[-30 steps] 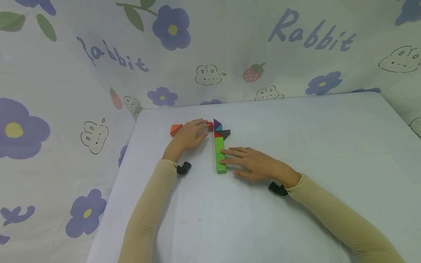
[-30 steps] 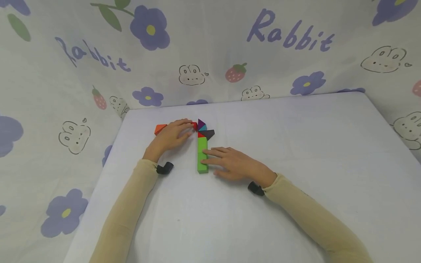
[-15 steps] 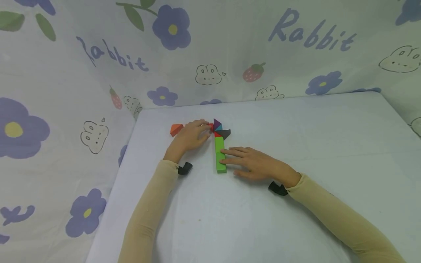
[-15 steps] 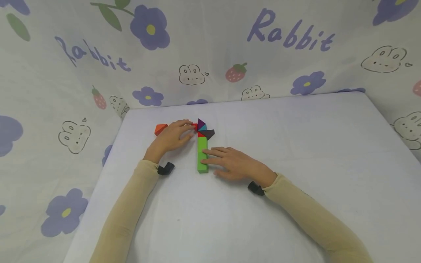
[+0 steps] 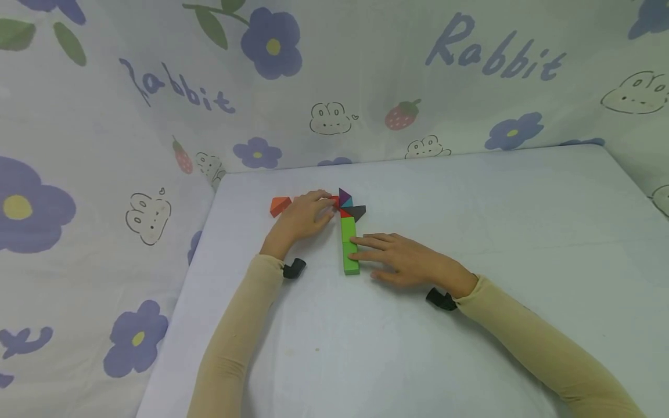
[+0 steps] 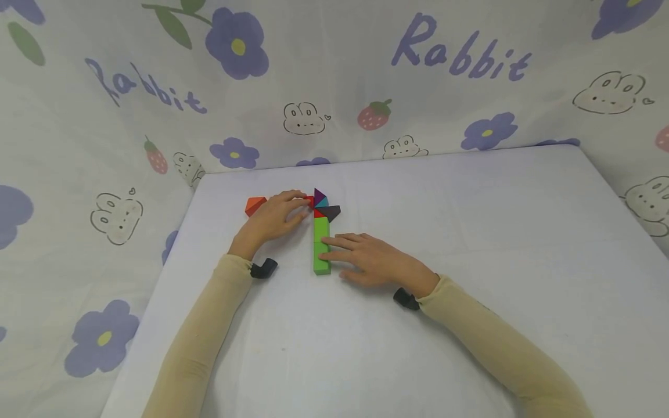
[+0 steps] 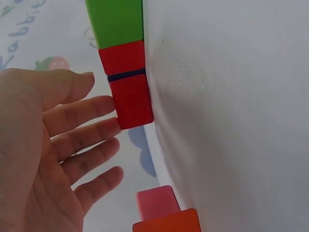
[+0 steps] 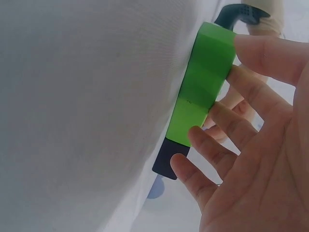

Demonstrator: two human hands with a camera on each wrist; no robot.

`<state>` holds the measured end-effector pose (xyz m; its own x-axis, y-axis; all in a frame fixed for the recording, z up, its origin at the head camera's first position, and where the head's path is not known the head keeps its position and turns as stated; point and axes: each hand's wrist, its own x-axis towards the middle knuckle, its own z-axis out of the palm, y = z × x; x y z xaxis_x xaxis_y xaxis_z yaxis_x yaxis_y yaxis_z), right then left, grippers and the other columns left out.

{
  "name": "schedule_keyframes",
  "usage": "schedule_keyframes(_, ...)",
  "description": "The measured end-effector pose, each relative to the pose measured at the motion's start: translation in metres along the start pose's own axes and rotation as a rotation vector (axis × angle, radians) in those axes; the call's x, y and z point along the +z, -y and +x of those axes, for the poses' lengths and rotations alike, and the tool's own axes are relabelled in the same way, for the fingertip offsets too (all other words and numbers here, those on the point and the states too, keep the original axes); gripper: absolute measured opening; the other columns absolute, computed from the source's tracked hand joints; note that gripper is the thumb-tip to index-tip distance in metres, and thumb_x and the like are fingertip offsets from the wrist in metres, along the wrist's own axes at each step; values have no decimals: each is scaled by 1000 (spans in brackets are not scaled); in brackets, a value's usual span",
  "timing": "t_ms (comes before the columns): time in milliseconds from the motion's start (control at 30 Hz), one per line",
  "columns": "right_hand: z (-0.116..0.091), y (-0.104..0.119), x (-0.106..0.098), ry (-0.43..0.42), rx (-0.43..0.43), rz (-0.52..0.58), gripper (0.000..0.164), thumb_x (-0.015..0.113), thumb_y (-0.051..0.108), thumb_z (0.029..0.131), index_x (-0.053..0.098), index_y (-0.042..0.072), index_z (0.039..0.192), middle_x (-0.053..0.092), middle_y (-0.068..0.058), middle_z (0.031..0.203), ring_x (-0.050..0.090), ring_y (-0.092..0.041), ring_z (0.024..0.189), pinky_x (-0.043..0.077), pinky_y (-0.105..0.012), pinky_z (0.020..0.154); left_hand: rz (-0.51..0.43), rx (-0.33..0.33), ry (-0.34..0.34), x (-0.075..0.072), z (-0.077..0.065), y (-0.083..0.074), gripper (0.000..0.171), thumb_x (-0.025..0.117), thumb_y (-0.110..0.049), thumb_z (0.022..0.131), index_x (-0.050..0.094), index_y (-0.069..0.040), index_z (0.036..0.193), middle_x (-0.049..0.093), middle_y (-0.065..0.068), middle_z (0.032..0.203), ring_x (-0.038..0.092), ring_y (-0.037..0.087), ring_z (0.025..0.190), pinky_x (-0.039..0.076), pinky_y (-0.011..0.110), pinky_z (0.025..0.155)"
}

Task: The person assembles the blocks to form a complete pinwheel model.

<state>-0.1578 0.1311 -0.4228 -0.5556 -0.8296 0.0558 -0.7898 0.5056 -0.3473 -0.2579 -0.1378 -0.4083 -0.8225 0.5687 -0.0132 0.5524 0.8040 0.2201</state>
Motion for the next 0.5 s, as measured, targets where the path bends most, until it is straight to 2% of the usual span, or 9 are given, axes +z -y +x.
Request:
schedule_keyframes(300,1,1,-2,7,1,-11,53,59,31,98,43,29,148,33,-2,159,34,-29,145,38,-55,111,-18,-6,2,0,-1,1,41,51,-32,101,57,-17,138,50,7,145,45,28,136,35,47,116)
schedule_keyframes(500,0,1,-2,10,4,-4,53,59,30,97,43,29,148,33,-2,159,33,-28,145,38,-54,111,-52,-12,-21,-14,-3,10,40,49,-29,102,55,-14,139,45,9,150,35,29,143,26,47,120)
